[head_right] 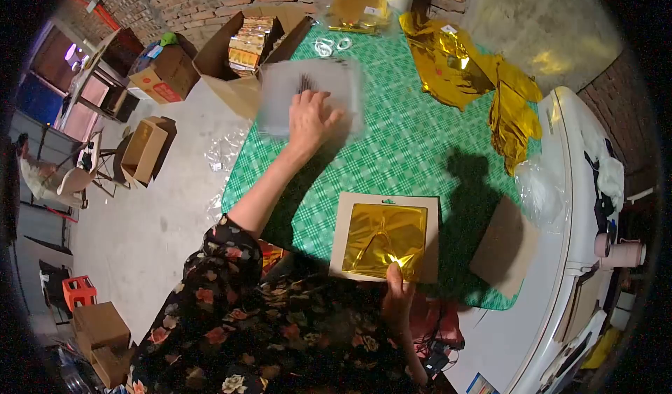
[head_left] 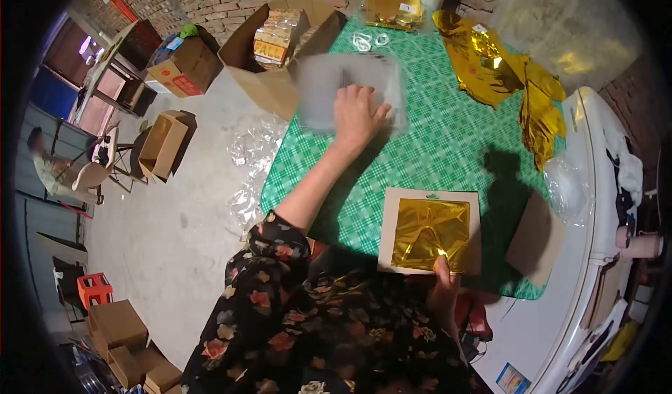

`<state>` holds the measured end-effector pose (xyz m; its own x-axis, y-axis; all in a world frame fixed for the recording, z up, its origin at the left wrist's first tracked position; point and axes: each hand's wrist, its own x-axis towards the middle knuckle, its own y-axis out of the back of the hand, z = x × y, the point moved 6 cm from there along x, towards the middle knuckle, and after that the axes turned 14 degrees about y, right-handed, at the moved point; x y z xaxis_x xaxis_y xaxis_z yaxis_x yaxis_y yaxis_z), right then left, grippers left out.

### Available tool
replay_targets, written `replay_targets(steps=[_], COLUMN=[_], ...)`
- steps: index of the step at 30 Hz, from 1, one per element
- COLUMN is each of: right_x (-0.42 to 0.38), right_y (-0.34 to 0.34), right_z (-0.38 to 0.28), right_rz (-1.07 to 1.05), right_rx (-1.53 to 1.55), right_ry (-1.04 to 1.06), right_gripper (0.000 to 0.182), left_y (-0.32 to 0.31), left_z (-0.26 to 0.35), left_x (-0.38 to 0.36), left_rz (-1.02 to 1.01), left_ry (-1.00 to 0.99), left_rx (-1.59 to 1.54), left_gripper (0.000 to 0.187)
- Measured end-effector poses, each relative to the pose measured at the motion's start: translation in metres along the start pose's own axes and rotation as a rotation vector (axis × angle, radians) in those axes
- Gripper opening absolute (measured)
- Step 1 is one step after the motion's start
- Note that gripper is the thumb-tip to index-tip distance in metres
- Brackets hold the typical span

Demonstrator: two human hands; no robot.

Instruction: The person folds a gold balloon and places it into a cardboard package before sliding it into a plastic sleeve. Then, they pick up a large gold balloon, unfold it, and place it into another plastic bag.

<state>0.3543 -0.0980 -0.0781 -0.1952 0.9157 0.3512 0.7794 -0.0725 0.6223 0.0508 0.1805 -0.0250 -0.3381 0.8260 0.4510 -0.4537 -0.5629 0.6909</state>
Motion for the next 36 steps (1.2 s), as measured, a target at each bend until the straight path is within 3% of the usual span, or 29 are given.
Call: replay_targets(steps=[4,8,11,14,16,19,22,25,31,33,36], right_x=[-0.005,0.01,0.021,0.027,0.019,0.011,0.028,0.028,0.024,0.007,0.002], right_y=[-0.01,0.0,0.006,0.003,0.0,-0.001,0.016,0.027,0.051,0.042,0.044], right_z=[0.024,0.007,0.0,0.005,0.009,0.023,-0.003,0.004,0.024,0.039,0.014], right_rz=[0.075,0.051,0.091,0.221,0.14,0.129,0.117,0.248,0.321,0.335,0.089], right_rx=[0.348,0.139,0.146,0.601,0.541,0.65,0.788,0.809,0.774,0.801,0.453], right_ry=[-0.174,0.046,0.003,-0.374,-0.305,-0.455,-0.583,-0.501,-0.465,-0.451,-0.295], right_gripper=[0.033,0.034,0.039,0.038,0.037,0.038,0.039,0.038,0.04,0.038,0.03], left_y=[-0.017,-0.023,-0.03,-0.029,-0.037,-0.039,-0.035,0.019,0.036,0.027,0.008], left_z=[-0.013,-0.018,-0.025,-0.028,-0.039,-0.053,-0.051,0.006,0.069,0.08,0.088], left_x=[0.002,0.003,0.008,0.012,0.017,0.023,0.012,-0.011,-0.057,-0.076,-0.102], left_rz=[0.024,0.046,0.01,-0.02,-0.041,-0.197,-0.252,-0.11,-0.303,-0.407,-0.558], left_ry=[0.077,0.097,0.159,0.23,0.283,0.398,0.28,0.007,-0.292,-0.28,-0.244], left_rx=[0.028,0.009,0.019,-0.012,-0.088,-0.378,-0.463,-0.266,-0.291,-0.345,-0.431], left_gripper=[0.035,0.028,0.024,0.017,0.014,0.012,0.013,0.012,0.007,0.007,0.007])
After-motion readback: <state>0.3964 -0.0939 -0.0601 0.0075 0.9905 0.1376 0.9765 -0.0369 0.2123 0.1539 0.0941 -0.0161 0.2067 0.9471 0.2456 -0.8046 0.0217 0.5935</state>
